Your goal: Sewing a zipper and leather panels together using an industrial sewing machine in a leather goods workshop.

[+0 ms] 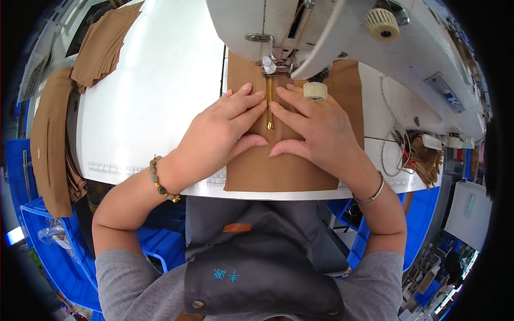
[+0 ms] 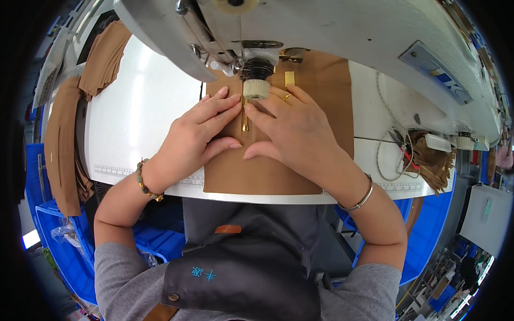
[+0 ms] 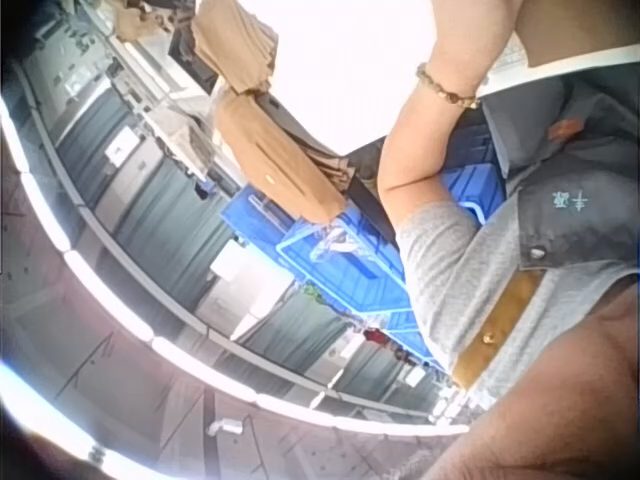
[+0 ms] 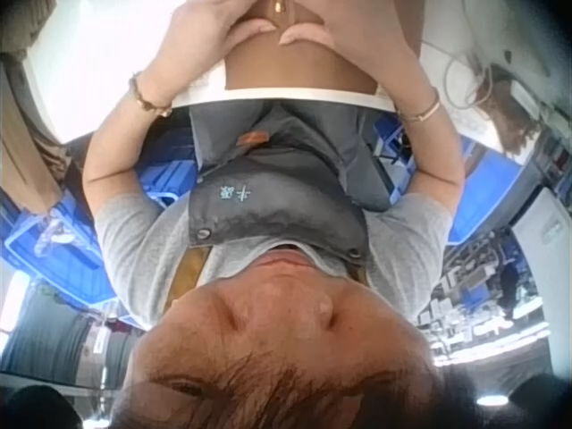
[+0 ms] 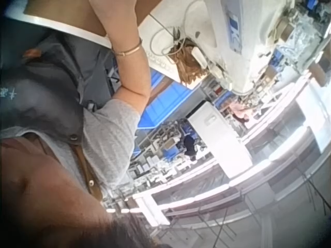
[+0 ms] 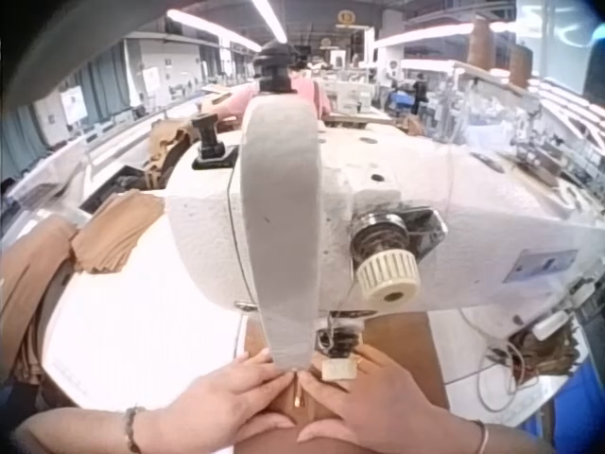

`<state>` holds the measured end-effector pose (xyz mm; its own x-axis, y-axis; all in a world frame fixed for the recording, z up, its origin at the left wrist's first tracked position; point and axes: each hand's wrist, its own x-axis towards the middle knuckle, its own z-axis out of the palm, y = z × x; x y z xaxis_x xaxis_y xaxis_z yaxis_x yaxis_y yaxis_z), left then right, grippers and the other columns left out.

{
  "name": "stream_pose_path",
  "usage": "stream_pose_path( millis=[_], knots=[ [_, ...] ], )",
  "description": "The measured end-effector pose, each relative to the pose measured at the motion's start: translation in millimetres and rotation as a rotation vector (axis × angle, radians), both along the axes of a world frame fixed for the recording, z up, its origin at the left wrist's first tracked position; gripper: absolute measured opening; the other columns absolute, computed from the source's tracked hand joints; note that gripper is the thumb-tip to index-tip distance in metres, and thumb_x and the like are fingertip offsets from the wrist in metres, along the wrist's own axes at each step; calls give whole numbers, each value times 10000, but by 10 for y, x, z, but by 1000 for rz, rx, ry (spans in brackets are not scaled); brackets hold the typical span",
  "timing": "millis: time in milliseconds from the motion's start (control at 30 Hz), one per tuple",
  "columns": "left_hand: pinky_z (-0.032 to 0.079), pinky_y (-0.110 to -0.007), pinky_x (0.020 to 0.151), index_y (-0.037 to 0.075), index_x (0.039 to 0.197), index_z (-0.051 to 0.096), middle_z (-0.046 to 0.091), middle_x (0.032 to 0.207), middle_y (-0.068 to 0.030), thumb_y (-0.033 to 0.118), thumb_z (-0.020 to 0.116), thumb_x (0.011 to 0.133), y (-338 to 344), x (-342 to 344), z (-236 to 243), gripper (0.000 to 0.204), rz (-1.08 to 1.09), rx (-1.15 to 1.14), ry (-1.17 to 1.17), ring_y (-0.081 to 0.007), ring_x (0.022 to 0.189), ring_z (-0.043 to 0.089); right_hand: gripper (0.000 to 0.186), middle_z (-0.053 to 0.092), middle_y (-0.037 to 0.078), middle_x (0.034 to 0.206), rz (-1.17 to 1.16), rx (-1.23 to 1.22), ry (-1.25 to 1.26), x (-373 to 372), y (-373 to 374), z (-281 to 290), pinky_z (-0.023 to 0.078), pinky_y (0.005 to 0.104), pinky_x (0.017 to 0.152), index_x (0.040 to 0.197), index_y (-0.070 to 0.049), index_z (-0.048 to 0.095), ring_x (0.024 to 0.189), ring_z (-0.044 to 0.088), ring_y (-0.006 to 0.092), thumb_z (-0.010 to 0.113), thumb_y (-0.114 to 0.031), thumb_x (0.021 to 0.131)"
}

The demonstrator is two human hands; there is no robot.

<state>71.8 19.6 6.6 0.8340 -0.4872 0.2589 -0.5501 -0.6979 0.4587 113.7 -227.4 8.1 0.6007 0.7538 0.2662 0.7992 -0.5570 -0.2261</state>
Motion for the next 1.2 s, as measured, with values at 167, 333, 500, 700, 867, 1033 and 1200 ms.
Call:
stream_pose_path(
  millis=[167,333,500,700,867,1033,1200],
  knots=[
    [475,-459,1150,-21,1358,657,635,1403,-164,318,826,820,14,34,24,658,-39,80,-45,-349,1388,564,760,629,97,1435,1,1,-16,8,15,1,522,425,948,1347,-120,699,1106,693,303,772,-601,763],
    [490,-444,1129,-32,1343,663,641,1383,-167,313,826,826,32,152,7,643,-32,55,-67,-351,1375,573,776,631,92,1450,-50,-9,42,69,33,-30,521,422,939,1378,-118,683,1097,701,302,755,-614,784],
    [520,-419,1095,-22,1340,669,640,1382,-164,302,826,835,22,205,-24,620,-12,41,-82,-347,1368,578,643,680,130,1124,-25,107,-64,129,60,-62,459,472,1115,1194,-86,734,1139,656,338,788,-558,761],
    [569,-398,1033,-2,1275,714,688,1308,-151,247,848,838,57,96,-5,520,82,-79,-21,-340,1298,640,552,685,99,1091,-32,106,74,58,18,-54,474,475,1102,1144,-128,770,1086,670,316,789,-533,769],
    [580,-400,1023,-4,1224,740,708,1263,-157,187,877,800,33,6,-8,485,43,-114,0,-330,1286,655,526,690,79,1123,-7,129,46,57,6,-45,468,478,1118,1145,-125,771,1069,673,298,801,-493,771],
    [557,-425,1059,-17,1234,733,707,1267,-164,198,865,802,5,-1,18,500,-1,-34,-71,-342,1296,644,530,694,62,1175,3,129,58,40,13,-24,460,480,1133,1171,-116,757,1073,676,285,805,-465,776],
    [538,-436,1084,-31,1229,730,704,1277,-162,232,844,815,33,28,57,504,-50,59,-125,-355,1297,639,564,704,55,1183,21,85,-14,30,14,-13,456,482,1137,1223,-106,733,1091,677,270,799,-457,787]
  ],
)
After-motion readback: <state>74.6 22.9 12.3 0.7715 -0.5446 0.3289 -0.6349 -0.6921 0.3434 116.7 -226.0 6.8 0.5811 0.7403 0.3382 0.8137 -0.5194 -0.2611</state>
